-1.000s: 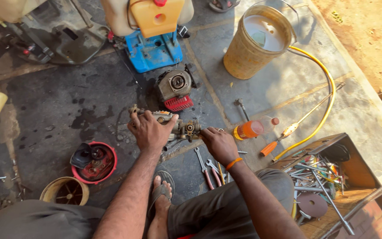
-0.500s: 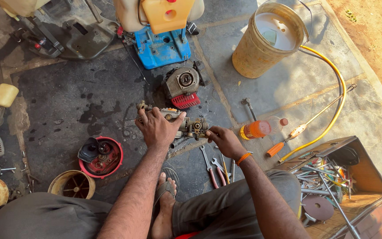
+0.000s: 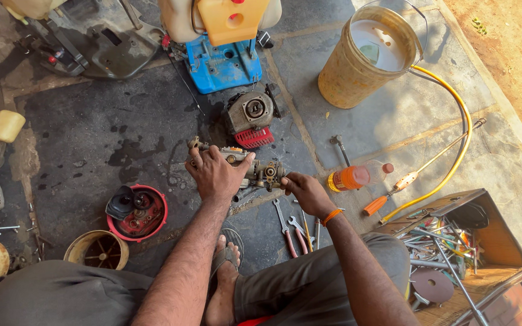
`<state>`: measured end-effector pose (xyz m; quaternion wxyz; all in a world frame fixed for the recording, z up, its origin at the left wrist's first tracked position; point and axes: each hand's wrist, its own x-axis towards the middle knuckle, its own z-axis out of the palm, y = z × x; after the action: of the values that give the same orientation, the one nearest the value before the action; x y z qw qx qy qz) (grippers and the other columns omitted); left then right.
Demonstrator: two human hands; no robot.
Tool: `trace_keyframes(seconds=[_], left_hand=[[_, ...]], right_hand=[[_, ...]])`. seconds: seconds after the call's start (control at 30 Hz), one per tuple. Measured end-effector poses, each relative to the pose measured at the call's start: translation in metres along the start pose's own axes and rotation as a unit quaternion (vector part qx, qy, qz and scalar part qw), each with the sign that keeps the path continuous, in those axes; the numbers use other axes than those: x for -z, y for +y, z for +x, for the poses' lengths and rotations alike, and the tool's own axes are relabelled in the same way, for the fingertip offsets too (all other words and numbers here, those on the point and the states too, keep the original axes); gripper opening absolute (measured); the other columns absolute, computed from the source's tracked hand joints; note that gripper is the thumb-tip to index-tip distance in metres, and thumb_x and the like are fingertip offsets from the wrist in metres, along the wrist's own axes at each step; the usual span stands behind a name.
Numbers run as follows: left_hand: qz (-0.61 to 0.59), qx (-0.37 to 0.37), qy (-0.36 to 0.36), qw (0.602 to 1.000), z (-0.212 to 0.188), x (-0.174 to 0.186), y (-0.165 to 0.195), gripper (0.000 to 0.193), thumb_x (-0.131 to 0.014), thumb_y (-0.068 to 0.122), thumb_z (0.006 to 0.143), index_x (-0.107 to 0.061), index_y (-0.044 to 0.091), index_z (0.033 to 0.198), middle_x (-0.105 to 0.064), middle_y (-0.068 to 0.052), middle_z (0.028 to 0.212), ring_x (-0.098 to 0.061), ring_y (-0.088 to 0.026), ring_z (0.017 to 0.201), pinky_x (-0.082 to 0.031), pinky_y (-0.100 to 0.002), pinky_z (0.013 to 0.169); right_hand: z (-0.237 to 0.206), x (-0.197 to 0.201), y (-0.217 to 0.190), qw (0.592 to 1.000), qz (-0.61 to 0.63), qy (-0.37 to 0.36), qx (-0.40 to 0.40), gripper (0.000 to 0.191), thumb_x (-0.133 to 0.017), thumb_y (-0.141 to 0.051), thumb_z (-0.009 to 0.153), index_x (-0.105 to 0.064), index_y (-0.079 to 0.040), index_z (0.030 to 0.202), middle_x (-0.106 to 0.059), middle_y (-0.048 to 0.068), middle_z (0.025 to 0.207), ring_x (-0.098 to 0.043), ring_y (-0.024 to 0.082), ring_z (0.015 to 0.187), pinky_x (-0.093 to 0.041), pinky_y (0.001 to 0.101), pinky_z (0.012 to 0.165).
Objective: The person sits on the ground repairing a small gearbox assembly. They use a long metal rod to work on the housing, pick up a sprocket gear, wipe parts with a cloth, fit the gear onto the gearbox shaft, and press and adjust components by hand to seat them together.
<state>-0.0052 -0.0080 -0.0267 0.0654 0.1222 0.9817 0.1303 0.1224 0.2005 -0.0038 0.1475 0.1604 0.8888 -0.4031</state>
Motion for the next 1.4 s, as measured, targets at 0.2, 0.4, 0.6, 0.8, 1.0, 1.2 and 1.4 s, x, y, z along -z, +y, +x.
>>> trace_keyframes(seconds=[0.2,0.4,0.6,0.8,1.0,1.2,1.4], left_hand=[[0.0,-0.006,0.026,1.0,0.001,-0.004,-0.001,0.099,-0.05,0.084,0.087,-0.05,-0.008,0.125,-0.059,-0.032,0.122,-0.03,-0.043,0.144,-0.024,-0.071,0.112],[-0.008,-0.002,0.027,1.0,-0.002,-0.001,0.0,0.097,-0.051,0.083,0.089,-0.052,-0.007,0.124,-0.061,-0.031,0.122,-0.031,-0.043,0.145,-0.024,-0.07,0.114],[-0.011,0.001,0.03,0.999,-0.001,0.001,0.0,0.099,-0.051,0.083,0.087,-0.051,-0.008,0.126,-0.059,-0.032,0.123,-0.031,-0.043,0.142,-0.023,-0.071,0.112],[-0.011,0.005,0.007,1.0,-0.001,-0.001,0.001,0.099,-0.05,0.083,0.088,-0.05,-0.008,0.128,-0.058,-0.032,0.127,-0.029,-0.043,0.146,-0.022,-0.071,0.115],[-0.002,-0.002,0.01,1.0,0.0,-0.001,-0.001,0.099,-0.049,0.083,0.089,-0.049,-0.008,0.129,-0.059,-0.032,0.124,-0.03,-0.043,0.145,-0.023,-0.071,0.114],[-0.007,0.005,-0.002,1.0,-0.001,0.001,0.002,0.098,-0.049,0.083,0.09,-0.05,-0.007,0.127,-0.059,-0.03,0.124,-0.029,-0.042,0.147,-0.022,-0.07,0.117],[-0.013,0.007,0.016,1.0,-0.003,0.004,0.002,0.096,-0.05,0.083,0.088,-0.051,-0.006,0.123,-0.059,-0.03,0.122,-0.028,-0.043,0.146,-0.022,-0.072,0.113]], right_hand=[[-0.012,-0.004,-0.005,0.998,-0.026,0.06,0.015,0.034,-0.06,-0.036,0.098,-0.069,-0.006,0.112,-0.075,0.008,0.091,-0.071,0.019,0.07,-0.057,0.036,0.069],[-0.003,-0.006,0.006,0.995,0.096,0.002,-0.01,0.047,-0.047,-0.046,0.109,-0.072,-0.006,0.105,-0.073,0.005,0.087,-0.066,0.014,0.083,-0.054,0.0335,0.077],[0.001,-0.003,0.003,1.0,0.014,0.012,0.003,0.044,-0.052,-0.046,0.104,-0.071,-0.006,0.106,-0.072,0.004,0.084,-0.067,0.015,0.079,-0.054,0.0344,0.075],[-0.012,-0.004,-0.004,0.998,-0.027,0.05,-0.018,0.04,-0.056,-0.042,0.098,-0.068,-0.008,0.114,-0.074,0.004,0.089,-0.071,0.016,0.072,-0.056,0.0344,0.072],[-0.001,-0.004,0.005,0.998,0.07,0.006,-0.007,0.044,-0.053,-0.045,0.106,-0.072,-0.005,0.106,-0.075,0.007,0.089,-0.067,0.014,0.082,-0.055,0.0336,0.077],[-0.004,-0.008,0.01,0.997,0.018,0.066,0.029,0.039,-0.06,-0.041,0.096,-0.067,-0.005,0.109,-0.074,0.002,0.093,-0.068,0.016,0.078,-0.055,0.0347,0.072],[-0.002,-0.01,0.008,0.996,0.081,0.019,-0.043,0.042,-0.053,-0.044,0.106,-0.071,-0.006,0.105,-0.074,0.005,0.089,-0.063,0.017,0.079,-0.053,0.0351,0.073]])
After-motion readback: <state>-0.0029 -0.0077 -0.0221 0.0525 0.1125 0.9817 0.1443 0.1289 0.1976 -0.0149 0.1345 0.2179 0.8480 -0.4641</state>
